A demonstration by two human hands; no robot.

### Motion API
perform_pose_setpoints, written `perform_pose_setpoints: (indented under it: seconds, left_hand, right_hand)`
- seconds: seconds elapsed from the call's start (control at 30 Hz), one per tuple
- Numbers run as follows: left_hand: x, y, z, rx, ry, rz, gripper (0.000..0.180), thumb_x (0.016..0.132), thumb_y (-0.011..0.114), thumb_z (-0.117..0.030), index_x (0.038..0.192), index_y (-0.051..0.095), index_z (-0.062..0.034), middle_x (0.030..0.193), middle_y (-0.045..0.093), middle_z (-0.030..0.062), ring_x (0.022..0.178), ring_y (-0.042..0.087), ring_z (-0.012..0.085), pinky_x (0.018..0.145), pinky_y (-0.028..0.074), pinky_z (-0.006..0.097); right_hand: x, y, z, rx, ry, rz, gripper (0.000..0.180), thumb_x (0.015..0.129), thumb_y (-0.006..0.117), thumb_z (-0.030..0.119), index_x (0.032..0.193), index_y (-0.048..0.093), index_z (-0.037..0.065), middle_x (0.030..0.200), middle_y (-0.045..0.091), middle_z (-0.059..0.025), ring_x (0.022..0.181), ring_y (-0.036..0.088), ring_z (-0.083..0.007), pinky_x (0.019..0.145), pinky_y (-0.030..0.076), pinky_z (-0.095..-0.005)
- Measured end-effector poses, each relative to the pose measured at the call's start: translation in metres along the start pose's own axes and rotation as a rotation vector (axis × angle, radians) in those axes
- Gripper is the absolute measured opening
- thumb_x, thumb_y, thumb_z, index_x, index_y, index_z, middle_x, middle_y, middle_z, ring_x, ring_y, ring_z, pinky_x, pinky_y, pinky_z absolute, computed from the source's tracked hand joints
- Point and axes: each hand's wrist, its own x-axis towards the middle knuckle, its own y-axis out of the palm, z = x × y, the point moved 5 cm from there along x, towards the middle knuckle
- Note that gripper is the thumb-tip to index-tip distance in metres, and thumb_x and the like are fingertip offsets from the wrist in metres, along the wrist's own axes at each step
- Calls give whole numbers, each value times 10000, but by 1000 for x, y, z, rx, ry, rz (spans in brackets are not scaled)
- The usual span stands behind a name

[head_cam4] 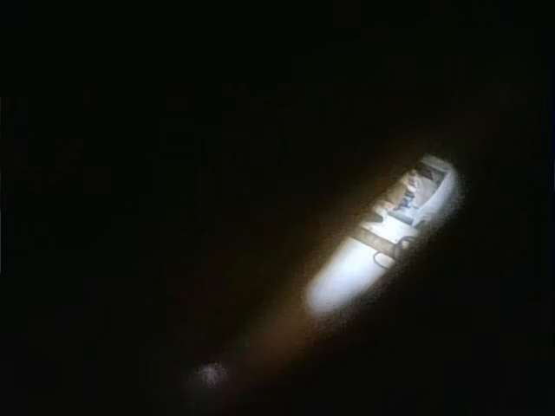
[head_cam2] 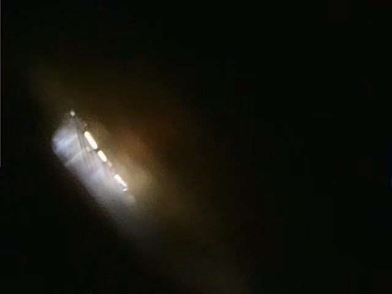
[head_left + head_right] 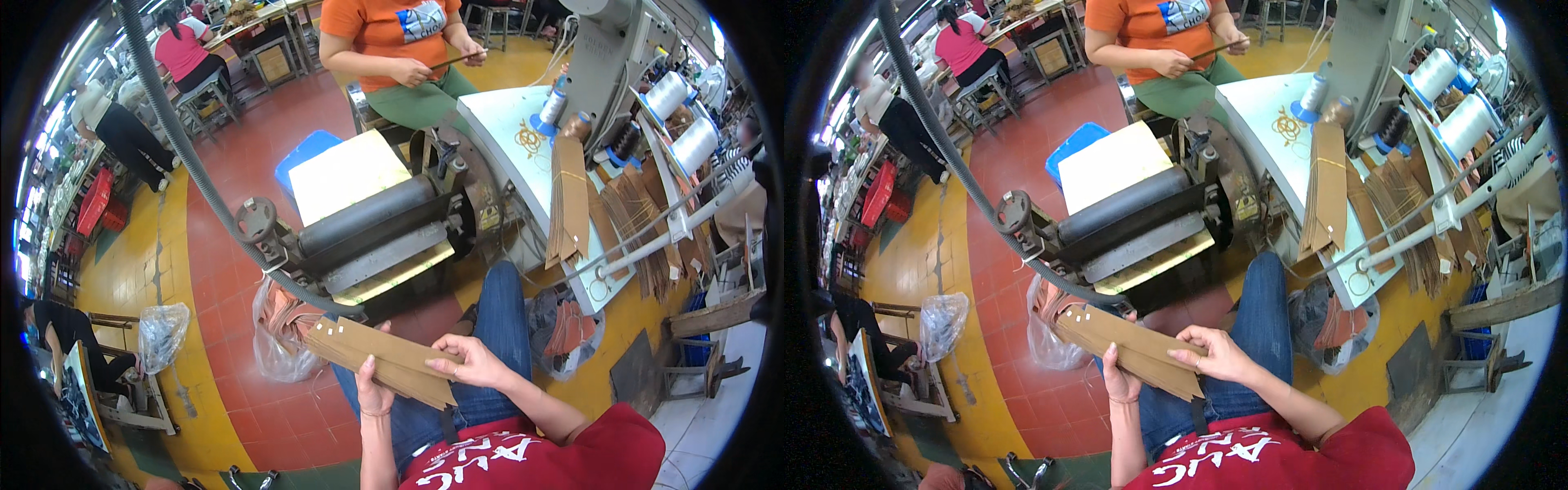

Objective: The person sits at a workstation and repeatedly feeds flat cardboard pieces through a roller machine. They handle the pieces one at a time, aligning them before insertion and stacking the processed pieces on their lap.

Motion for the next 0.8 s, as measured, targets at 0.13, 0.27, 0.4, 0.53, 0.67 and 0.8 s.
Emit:
perform_pose_setpoints:
  seconds: [0.13,0.27,0.4,0.53,0.67,0.8]
  left_hand:
    - [1,1,1,-28,-17,5,557,783,596,-213,1273,397,-38,1245,488,145,1067,538,251,929,450,398]
    - [-1,2,1,-70,-51,40,557,721,662,-257,1201,448,-71,1158,484,104,918,571,228,842,496,388]
    - [4,9,-5,3,-68,104,685,683,671,-209,1284,404,-19,1290,452,131,898,604,237,824,518,384]
    - [5,16,-9,43,-35,83,797,662,678,-194,1354,341,11,1376,395,149,893,620,238,819,528,377]
    - [5,17,-12,-7,-14,66,804,660,675,-198,1364,346,10,1365,412,126,885,615,226,804,530,364]
    - [5,13,-18,-56,-10,98,817,663,670,-202,1378,336,8,1360,422,106,870,606,219,794,527,360]
  right_hand:
    - [5,-6,-19,89,85,2,240,885,636,219,980,574,7,803,640,-10,722,556,-42,639,457,-222]
    - [7,-12,-28,200,94,-38,229,903,613,214,993,553,12,855,629,-12,776,558,-52,665,463,-222]
    - [2,-14,-30,178,114,-28,243,902,613,219,1000,552,5,881,638,-26,785,567,-59,685,464,-227]
    - [0,-18,-30,84,120,-40,254,898,617,205,1031,558,-3,916,651,-33,803,580,-60,704,467,-231]
    - [-5,-19,-31,213,95,13,266,895,618,175,1081,571,-10,914,660,-23,819,589,-62,725,465,-227]
    - [-13,-23,-41,201,181,35,243,893,618,154,1071,593,-9,909,659,-20,820,592,-61,727,464,-222]
